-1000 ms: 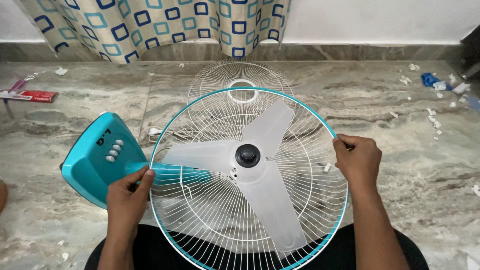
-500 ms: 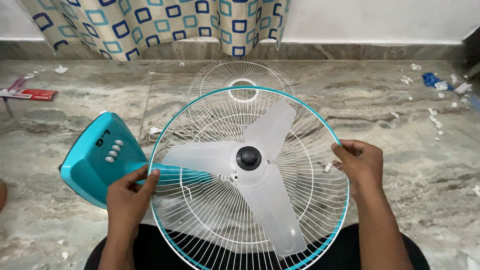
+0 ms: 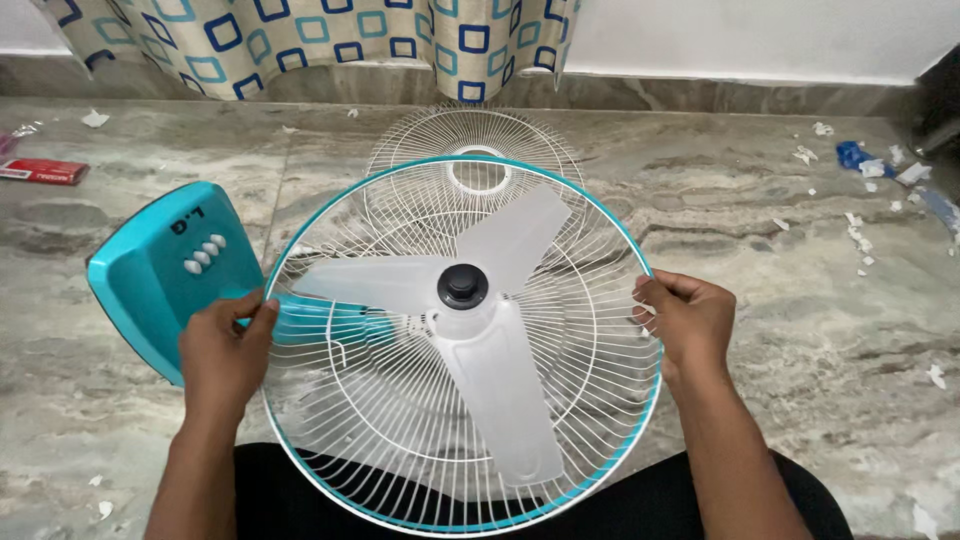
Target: The person assembles an electric fan by attaching the front wire grille to the fan head using a screwdriver. They tighten multiple screws around the grille rim, then place the rear wire grille onto the fan head and begin securing it.
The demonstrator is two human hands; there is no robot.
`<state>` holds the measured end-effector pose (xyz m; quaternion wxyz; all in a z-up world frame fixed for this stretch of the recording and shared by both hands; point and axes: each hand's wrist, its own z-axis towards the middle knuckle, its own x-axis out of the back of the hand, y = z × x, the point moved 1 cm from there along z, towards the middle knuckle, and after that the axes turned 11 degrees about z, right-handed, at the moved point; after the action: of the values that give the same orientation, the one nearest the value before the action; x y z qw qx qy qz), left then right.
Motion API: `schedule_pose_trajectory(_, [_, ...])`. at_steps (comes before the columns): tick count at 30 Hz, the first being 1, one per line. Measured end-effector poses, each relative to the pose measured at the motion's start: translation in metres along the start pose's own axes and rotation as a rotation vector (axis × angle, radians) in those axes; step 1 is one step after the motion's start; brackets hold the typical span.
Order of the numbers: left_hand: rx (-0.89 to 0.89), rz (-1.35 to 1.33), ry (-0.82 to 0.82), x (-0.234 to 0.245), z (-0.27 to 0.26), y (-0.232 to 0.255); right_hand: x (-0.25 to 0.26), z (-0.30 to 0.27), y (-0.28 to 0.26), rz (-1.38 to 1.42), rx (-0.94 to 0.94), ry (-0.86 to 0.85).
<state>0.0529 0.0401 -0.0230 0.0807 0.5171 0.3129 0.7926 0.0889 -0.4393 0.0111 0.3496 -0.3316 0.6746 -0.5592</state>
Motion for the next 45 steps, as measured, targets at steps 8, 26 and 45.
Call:
schedule_pose_trajectory(8, [-0.002, 0.091, 0.130, 0.005, 0.016, -0.036, -0.044, -0.027, 0.003, -0.118, 0.179, -0.078])
schedule_pose_trajectory(26, [0.264, -0.475, 0.067, 0.015, -0.007, -0.022, -0.039, -0.033, -0.015, -0.221, 0.231, -0.140])
schedule_pose_trajectory(45, [0.086, -0.204, 0.133, 0.012, -0.004, -0.027, -0.034, -0.021, -0.018, -0.608, 0.561, -0.163])
